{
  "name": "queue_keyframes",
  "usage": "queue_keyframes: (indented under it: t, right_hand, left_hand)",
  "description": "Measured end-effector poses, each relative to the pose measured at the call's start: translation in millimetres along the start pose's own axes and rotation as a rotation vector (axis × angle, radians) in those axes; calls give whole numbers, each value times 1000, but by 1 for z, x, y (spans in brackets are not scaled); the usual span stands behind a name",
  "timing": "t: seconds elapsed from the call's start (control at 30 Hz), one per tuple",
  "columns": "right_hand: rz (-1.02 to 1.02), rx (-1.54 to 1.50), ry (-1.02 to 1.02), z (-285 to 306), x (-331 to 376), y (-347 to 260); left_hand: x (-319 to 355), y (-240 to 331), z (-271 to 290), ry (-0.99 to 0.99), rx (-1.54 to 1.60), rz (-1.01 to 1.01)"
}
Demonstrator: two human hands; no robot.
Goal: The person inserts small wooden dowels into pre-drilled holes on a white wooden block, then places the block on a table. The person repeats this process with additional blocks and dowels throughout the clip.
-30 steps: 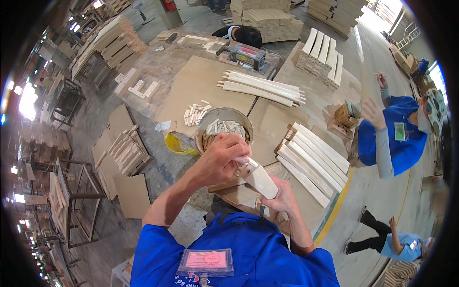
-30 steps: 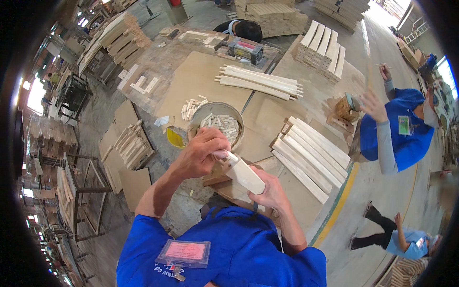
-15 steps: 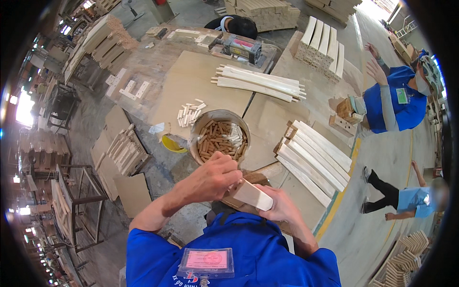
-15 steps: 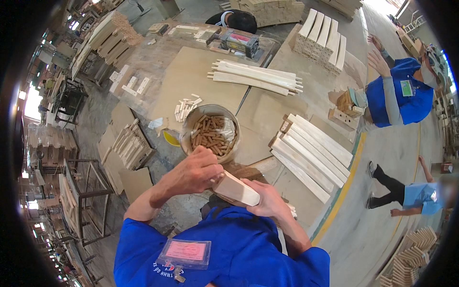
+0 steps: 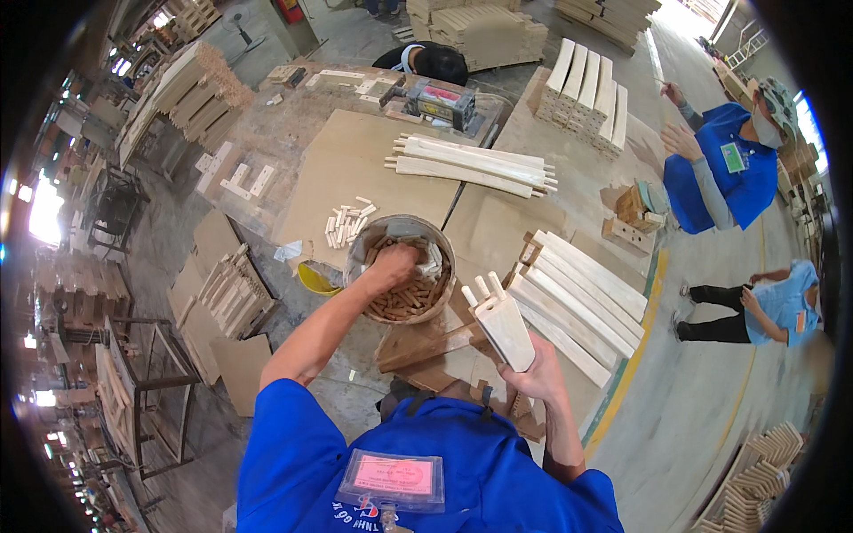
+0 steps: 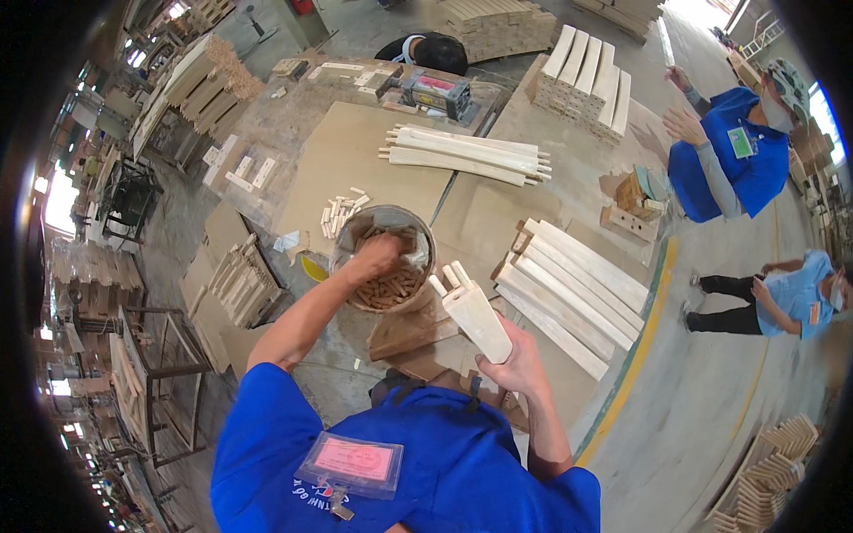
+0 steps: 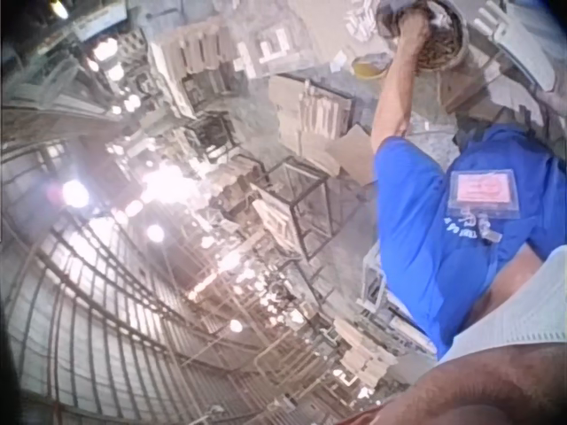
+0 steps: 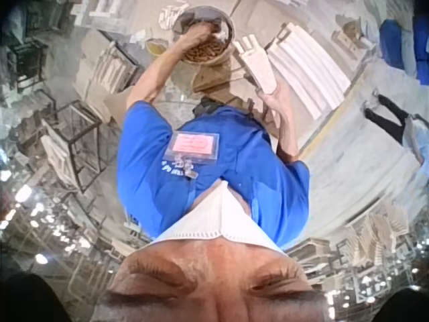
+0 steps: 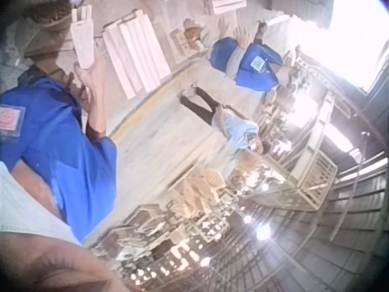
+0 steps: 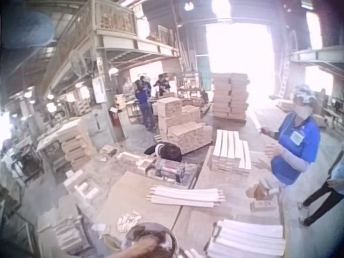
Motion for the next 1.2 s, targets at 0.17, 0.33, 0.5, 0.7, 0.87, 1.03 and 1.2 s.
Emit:
queue_keyframes:
  t: [0.17,0.33,0.5,0.7,0.87,1.03,1.2]
  right_hand:
    - [-32,-32,3,-5,14,16]
    - [-104,-84,-13,-13,20,18]
    - [94,-136,-61,-44,31,12]
    - [232,-124,141,-7,51,-8]
    - [275,-54,320,5,65,-11]
    - [306,-76,431,10,102,-14]
    - [291,-59,516,21,117,-10]
  left_hand:
    - [13,-15,11,167,-88,130]
    - [4,27,-3,132,-110,-147]
    - [12,11,-38,35,213,-141]
    - [21,44,24,76,127,-122]
    - [24,22,9,-325,71,12]
    - [26,72,27,-157,275,-101]
    - [34,155,53,7,341,-316]
Point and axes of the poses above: each hand's wrist, its own x-axis away from the middle knuckle, its own z-axis out of the back of the hand, y = z × x, the point moved 7 cm from there along -x, towards the middle knuckle
